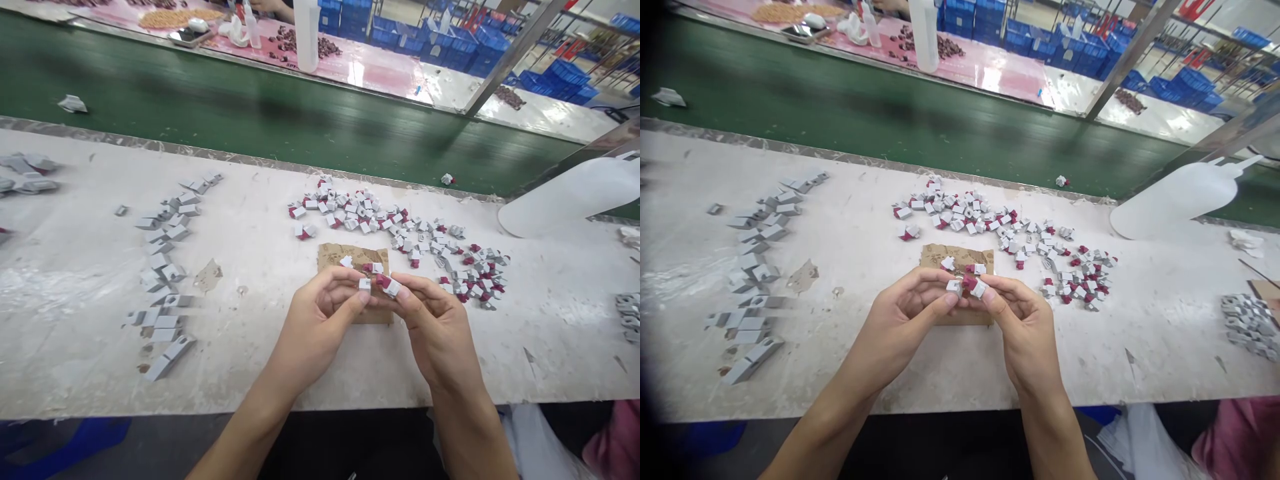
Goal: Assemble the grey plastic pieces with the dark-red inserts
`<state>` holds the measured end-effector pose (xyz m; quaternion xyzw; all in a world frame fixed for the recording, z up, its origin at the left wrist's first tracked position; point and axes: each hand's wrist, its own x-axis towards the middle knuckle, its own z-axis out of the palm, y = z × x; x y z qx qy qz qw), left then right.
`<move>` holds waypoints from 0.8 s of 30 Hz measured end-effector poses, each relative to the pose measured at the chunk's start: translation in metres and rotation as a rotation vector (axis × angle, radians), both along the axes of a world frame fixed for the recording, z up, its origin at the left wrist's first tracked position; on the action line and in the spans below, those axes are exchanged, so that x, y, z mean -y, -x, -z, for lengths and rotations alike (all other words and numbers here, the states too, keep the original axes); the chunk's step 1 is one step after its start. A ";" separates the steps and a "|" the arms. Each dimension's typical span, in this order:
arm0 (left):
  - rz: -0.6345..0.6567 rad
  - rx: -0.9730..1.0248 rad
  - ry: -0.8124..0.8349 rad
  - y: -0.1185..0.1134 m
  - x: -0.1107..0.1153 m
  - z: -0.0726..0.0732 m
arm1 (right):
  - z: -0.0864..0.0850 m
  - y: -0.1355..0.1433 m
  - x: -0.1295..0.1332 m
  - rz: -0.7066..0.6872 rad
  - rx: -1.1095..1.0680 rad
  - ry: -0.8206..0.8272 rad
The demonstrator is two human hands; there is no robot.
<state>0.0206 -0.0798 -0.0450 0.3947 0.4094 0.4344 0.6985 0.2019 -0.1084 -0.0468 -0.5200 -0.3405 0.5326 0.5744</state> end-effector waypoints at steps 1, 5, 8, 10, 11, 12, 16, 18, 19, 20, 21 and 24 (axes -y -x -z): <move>0.002 0.009 0.003 0.000 0.000 -0.001 | 0.000 -0.001 0.001 -0.003 0.007 0.003; -0.002 0.033 0.009 -0.002 0.001 -0.001 | 0.001 -0.003 0.003 -0.003 0.054 0.003; 0.011 0.034 -0.010 -0.002 0.002 0.000 | 0.000 -0.003 0.004 -0.019 0.126 -0.014; 0.039 0.013 -0.028 -0.001 0.001 -0.001 | -0.003 -0.005 0.004 -0.052 0.170 -0.031; 0.057 -0.007 -0.038 0.001 0.000 -0.002 | -0.005 -0.006 0.002 -0.071 0.185 -0.039; 0.077 -0.033 -0.050 0.003 -0.002 -0.004 | -0.007 -0.007 0.001 -0.089 0.192 -0.049; 0.138 -0.196 -0.147 0.012 -0.013 -0.018 | -0.018 -0.012 -0.010 -0.159 0.167 -0.089; 0.159 -0.287 -0.204 0.015 -0.020 -0.028 | -0.025 -0.013 -0.018 -0.187 0.145 -0.101; 0.169 -0.319 -0.225 0.015 -0.024 -0.035 | -0.029 -0.014 -0.023 -0.204 0.141 -0.109; 0.181 -0.344 -0.242 0.015 -0.029 -0.041 | -0.032 -0.016 -0.030 -0.230 0.146 -0.117; 0.192 -0.371 -0.261 0.015 -0.035 -0.047 | -0.035 -0.019 -0.038 -0.267 0.166 -0.128; 0.178 -0.529 -0.380 0.010 -0.068 -0.064 | -0.042 -0.037 -0.081 -0.319 0.392 -0.161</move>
